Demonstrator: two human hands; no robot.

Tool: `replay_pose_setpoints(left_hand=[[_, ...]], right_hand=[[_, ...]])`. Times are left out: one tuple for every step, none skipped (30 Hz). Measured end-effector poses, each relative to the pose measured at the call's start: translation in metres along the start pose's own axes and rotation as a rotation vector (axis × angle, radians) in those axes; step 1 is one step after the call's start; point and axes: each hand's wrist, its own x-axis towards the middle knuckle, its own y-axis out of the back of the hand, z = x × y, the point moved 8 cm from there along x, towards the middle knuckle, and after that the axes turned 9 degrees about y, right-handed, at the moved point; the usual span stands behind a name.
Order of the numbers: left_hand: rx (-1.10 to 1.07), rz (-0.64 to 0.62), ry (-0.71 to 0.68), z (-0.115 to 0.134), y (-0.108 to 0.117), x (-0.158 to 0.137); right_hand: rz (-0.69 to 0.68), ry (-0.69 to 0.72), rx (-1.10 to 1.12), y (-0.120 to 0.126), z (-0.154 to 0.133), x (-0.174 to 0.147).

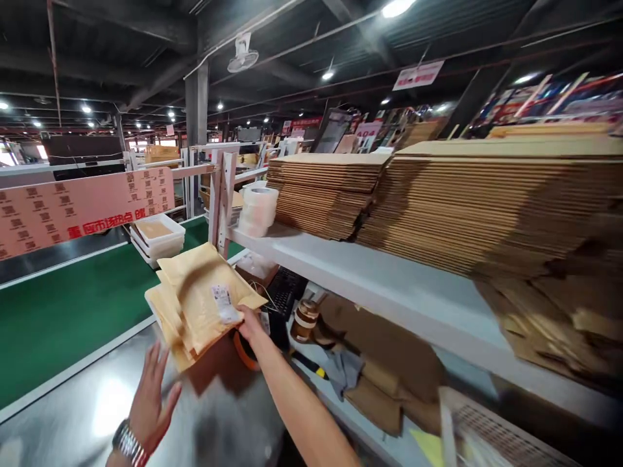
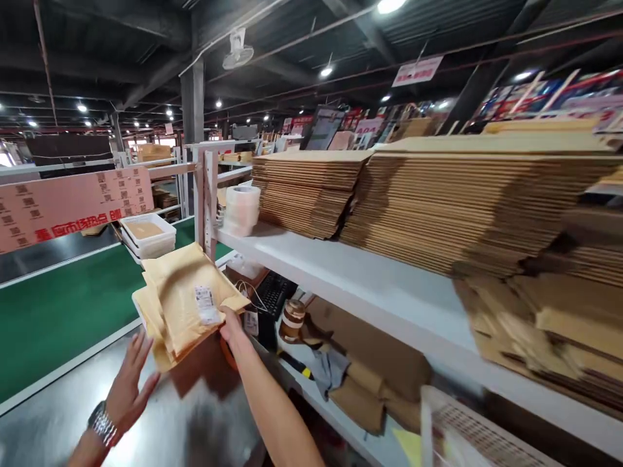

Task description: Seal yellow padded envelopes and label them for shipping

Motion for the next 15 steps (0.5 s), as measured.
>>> replay_pose_setpoints(left_hand=[[0.04,-0.061,-0.087,0.029,-0.008,0.034],[0.091,-0.132,-0.153,0.058,-0.018,0.067],[0.154,-0.199,-0.201,0.085,-0.029,0.1],[0.231,-0.258,-0.225,0.108,-0.042,0.131],[0.319,-0.31,-0.219,0.125,-0.056,0.16],[0.404,-0.368,-0.189,0.136,-0.071,0.186],[0.479,-0.424,-0.147,0.142,-0.085,0.208],[0.544,-0.474,-0.101,0.142,-0.098,0.225],[0.591,-0.512,-0.058,0.14,-0.109,0.238],[0.623,-0.537,-0.025,0.135,-0.118,0.248],[0.641,-0.546,-0.005,0.13,-0.125,0.255],[0.649,-0.541,0.004,0.125,-0.129,0.26],[0.655,-0.535,0.012,0.121,-0.132,0.264],[0.663,-0.533,0.019,0.117,-0.135,0.266],[0.673,-0.529,0.027,0.115,-0.136,0.268]], right_hand=[[-0.001,-0.039,-0.003,0.005,0.007,0.006],[-0.009,-0.071,-0.001,0.008,0.013,0.012],[-0.021,-0.095,0.005,0.009,0.018,0.017],[-0.034,-0.116,0.012,0.01,0.022,0.021],[-0.048,-0.133,0.021,0.011,0.025,0.024],[-0.065,-0.142,0.035,0.014,0.028,0.025],[-0.083,-0.147,0.052,0.019,0.03,0.025],[-0.097,-0.143,0.072,0.028,0.033,0.024],[-0.097,-0.135,0.09,0.041,0.038,0.02],[-0.075,-0.128,0.101,0.059,0.046,0.016],[-0.039,-0.128,0.101,0.078,0.057,0.01],[0.025,-0.15,0.081,0.098,0.073,0.003],[0.073,-0.197,0.048,0.115,0.093,-0.004],[0.087,-0.269,0.014,0.124,0.114,-0.01],[0.079,-0.342,-0.014,0.127,0.135,-0.015]])
